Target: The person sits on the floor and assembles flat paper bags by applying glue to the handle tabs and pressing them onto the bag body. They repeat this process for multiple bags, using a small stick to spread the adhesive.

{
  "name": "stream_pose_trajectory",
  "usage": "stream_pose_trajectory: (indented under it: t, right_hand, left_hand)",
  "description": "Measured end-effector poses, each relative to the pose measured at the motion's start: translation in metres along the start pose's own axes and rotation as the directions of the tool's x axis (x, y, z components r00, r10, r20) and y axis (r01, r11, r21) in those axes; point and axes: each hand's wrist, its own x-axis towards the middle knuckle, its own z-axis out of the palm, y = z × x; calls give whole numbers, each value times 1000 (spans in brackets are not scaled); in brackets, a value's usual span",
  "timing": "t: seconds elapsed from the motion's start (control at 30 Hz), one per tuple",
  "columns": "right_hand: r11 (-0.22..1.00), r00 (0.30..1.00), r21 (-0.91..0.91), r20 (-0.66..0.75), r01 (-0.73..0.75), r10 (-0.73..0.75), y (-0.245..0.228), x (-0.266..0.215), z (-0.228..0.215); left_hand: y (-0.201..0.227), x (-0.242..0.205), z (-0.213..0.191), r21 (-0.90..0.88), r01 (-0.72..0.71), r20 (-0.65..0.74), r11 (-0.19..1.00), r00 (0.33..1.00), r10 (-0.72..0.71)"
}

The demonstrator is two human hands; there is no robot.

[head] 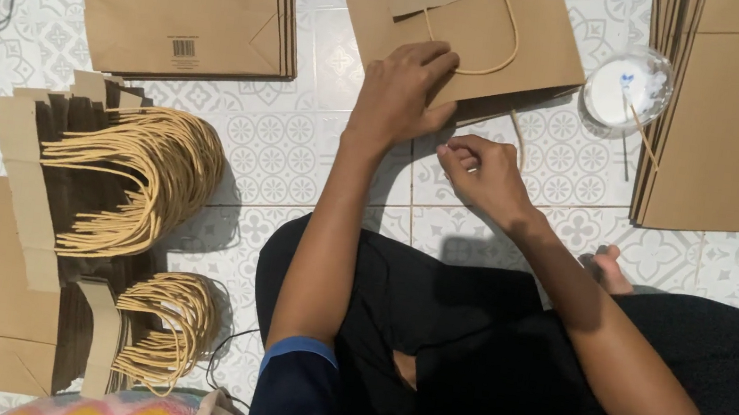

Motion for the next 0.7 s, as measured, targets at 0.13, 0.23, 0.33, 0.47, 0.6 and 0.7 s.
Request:
stream_pose_trajectory:
  t: [0.13,0.23,0.33,0.47,0.6,0.7]
  right_hand:
    - [999,999,15,38,-39,38,0,-1,-2]
    - [998,998,30,24,57,-58,6,2,-10]
    - [977,981,-146,-90,157,-171,21,11,-28]
    - [972,973,-233,-210,40,-91,42,18,-45]
    - [970,980,-242,-196,-31,-17,54,20,-38]
    - [963,983,-269,-181,-12,-39,68,21,-33]
  left_hand:
    - [-1,-2,-13,-10,6,-13,1000,1000,-6]
    - [-3,-3,-14,-10,5,-24,1000,1000,-6]
    - [-9,-3,-9,-2,-5,-12,1000,1000,5]
    - [-11,-4,-6,10,5,4,1000,1000,-5]
    - [-13,-2,-5,-27,17,0,999,1000,-17]
    - [-12,-3,-9,-59,6,-50,998,999,-9]
